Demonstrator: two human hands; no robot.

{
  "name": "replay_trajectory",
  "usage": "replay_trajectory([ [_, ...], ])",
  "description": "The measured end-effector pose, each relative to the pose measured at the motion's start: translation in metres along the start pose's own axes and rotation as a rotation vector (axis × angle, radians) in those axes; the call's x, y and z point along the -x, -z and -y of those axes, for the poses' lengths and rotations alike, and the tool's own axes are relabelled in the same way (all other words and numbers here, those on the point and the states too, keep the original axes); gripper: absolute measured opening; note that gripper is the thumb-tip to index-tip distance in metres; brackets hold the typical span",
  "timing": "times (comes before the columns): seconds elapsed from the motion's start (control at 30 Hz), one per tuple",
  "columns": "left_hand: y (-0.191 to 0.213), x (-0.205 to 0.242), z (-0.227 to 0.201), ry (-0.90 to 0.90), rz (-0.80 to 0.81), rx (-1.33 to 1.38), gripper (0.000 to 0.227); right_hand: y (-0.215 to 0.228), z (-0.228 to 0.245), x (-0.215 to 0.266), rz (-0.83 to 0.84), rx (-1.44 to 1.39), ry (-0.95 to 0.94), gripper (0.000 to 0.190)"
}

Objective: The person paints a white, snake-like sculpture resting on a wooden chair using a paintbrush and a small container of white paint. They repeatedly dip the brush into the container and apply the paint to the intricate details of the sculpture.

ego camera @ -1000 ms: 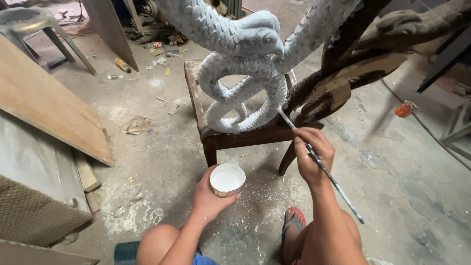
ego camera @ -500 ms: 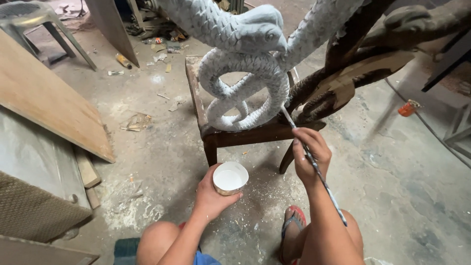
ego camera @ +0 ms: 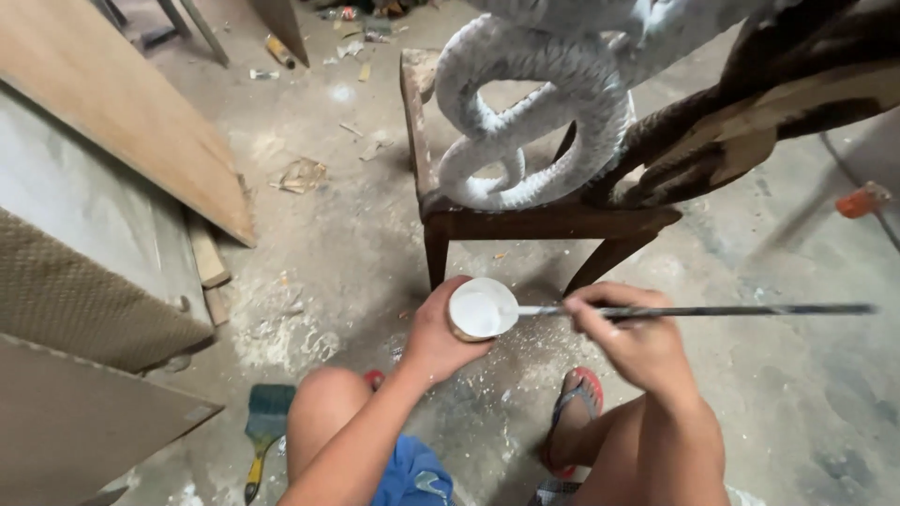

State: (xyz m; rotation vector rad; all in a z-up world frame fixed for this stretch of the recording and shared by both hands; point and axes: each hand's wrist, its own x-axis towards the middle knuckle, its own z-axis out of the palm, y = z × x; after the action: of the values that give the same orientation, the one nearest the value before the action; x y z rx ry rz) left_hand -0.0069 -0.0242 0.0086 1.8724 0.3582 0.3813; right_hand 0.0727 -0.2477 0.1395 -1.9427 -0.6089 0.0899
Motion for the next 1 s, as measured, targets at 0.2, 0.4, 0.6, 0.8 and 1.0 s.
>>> replay_trajectory([
  [0.2, -0.009, 0.000, 0.005, -0.187, 0.012, -0.072, 0.087, -0.042, -0.004, -0.002, 0.179, 0.183, -0.012, 0.016],
  [0.4, -0.006, 0.002, 0.005, -0.183, -0.013, -0.040, 0.087, -0.020, -0.004, -0.007, 0.097, 0.082, -0.098, 0.018],
  [0.6, 0.013, 0.004, -0.010, -0.015, -0.034, 0.036, 0.090, -0.016, -0.053, -0.031, -0.013, -0.346, -0.191, 0.013],
  [0.8, 0.016, 0.002, -0.012, 0.054, -0.099, 0.058, 0.091, -0.021, -0.121, -0.044, -0.101, -0.818, -0.206, 0.015],
  [1.0, 0.016, 0.002, -0.012, 0.178, -0.118, 0.017, 0.103, -0.031, -0.187, -0.070, -0.232, -1.414, -0.164, 0.023],
])
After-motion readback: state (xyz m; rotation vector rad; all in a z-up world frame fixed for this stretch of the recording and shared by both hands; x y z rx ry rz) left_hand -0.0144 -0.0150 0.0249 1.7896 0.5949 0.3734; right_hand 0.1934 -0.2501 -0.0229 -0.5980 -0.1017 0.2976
